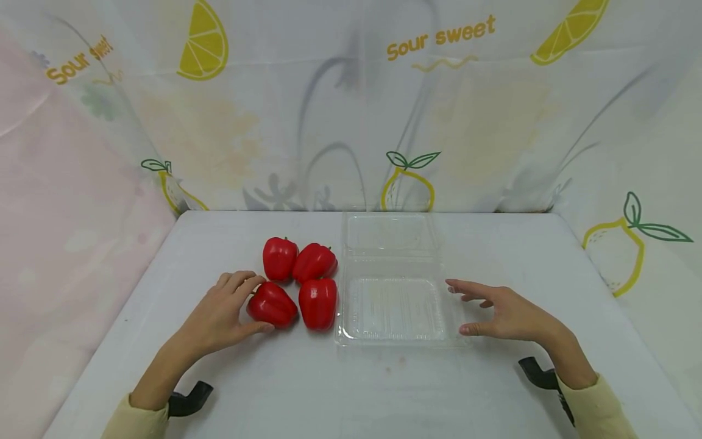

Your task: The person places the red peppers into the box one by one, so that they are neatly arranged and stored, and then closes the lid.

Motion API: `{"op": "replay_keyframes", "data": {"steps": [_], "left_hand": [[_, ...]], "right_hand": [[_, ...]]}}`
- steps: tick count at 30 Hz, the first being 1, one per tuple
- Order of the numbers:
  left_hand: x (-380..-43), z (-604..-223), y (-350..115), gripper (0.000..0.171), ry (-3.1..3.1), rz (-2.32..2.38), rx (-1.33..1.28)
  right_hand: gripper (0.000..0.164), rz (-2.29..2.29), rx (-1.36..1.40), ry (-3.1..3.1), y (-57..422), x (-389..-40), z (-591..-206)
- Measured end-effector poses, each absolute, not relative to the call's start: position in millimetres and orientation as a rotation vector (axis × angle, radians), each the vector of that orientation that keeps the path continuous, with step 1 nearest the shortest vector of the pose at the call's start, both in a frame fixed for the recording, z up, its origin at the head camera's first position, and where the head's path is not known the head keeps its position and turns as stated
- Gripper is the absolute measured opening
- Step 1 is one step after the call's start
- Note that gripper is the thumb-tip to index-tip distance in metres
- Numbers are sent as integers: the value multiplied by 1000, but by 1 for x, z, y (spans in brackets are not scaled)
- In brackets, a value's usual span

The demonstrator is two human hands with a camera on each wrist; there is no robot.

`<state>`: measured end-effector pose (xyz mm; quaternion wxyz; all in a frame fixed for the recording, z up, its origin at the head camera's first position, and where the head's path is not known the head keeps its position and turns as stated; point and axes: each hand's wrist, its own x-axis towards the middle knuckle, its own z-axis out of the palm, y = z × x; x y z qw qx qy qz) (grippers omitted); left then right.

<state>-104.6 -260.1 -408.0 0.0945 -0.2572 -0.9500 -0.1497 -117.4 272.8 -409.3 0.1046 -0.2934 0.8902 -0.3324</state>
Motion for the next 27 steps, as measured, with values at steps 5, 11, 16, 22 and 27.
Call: {"op": "replay_keyframes", "data": {"steps": [5, 11, 16, 22, 27], "left_hand": [[-103, -412, -259, 84, -2889, -568, -724], [-101, -411, -257, 82, -2982, -657, -657], [-100, -409, -257, 84, -2985, -704, -681], [-99, -408, -258, 81, -2984, -714, -729], [-97, -406, -260, 79, -2970, -722, -730]], "right_hand": [[81, -984, -852, 2613, 273, -118, -410], [81, -983, -867, 2619, 273, -118, -411], [81, -980, -859, 2616, 273, -118, -411], [83, -987, -837, 2586, 272, -119, -410], [84, -992, -835, 2572, 272, -120, -410]]}}
